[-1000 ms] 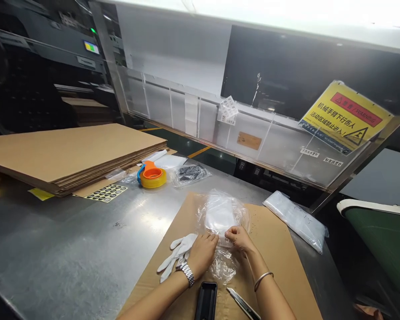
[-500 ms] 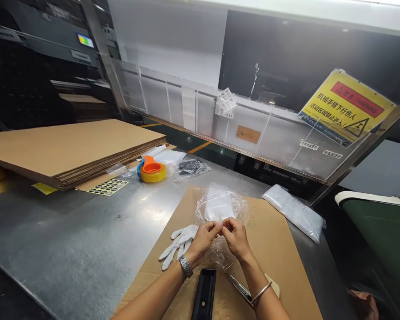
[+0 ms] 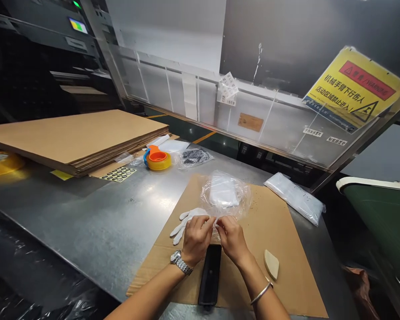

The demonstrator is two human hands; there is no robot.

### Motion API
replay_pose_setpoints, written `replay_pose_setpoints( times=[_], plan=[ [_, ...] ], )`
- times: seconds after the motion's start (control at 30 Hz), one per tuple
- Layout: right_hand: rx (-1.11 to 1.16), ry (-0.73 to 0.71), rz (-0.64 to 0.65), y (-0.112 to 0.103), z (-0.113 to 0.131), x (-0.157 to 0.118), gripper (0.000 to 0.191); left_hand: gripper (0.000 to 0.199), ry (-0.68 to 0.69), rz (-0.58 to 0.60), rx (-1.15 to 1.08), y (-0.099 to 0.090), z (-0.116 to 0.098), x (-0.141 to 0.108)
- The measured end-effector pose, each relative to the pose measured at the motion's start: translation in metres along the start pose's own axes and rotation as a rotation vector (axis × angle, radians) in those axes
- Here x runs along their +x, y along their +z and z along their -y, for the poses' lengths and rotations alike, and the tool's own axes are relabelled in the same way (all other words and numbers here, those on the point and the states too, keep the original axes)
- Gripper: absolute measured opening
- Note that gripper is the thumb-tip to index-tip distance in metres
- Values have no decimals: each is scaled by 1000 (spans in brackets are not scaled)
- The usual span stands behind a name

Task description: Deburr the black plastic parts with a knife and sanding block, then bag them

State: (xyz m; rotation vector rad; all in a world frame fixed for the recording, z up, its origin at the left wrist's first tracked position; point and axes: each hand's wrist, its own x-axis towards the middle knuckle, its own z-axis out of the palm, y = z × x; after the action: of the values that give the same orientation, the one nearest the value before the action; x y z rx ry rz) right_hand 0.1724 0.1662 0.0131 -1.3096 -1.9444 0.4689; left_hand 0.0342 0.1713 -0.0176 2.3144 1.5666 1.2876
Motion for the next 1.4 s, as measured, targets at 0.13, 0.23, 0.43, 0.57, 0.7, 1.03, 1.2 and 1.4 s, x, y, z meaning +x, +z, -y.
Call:
replay_pose_setpoints(
  times=[0.13,0.23,0.43,0.57,0.7,1.03,1.2,1.4],
  plan=[
    [-140,-51,17,-1,-26,1,8,22,0,-5,105,-1,18,-1],
    [-242,-51,-53,-8,-47,9,12,23,-36,-46,168,-5,29,-2],
    [-379,-19,-138,-2,-62,45,23,25,-25,-6,223,-14,21,-13],
    [-425,-51,58,7,-64,56,24,22,-24,66,239,-28,11,-26],
    [-503,8,87,-3,-52,37,23,20,-67,134,254,-43,12,-40],
    [-560,386,168,25,11,-107,29,24,-182,270,91,-42,21,-72],
    [-413,413,194,18,19,-134,38,27,-266,311,9,-47,16,-78],
    [19,341,391,20,34,-144,38,29,-250,402,-227,-51,19,-80]
  ],
)
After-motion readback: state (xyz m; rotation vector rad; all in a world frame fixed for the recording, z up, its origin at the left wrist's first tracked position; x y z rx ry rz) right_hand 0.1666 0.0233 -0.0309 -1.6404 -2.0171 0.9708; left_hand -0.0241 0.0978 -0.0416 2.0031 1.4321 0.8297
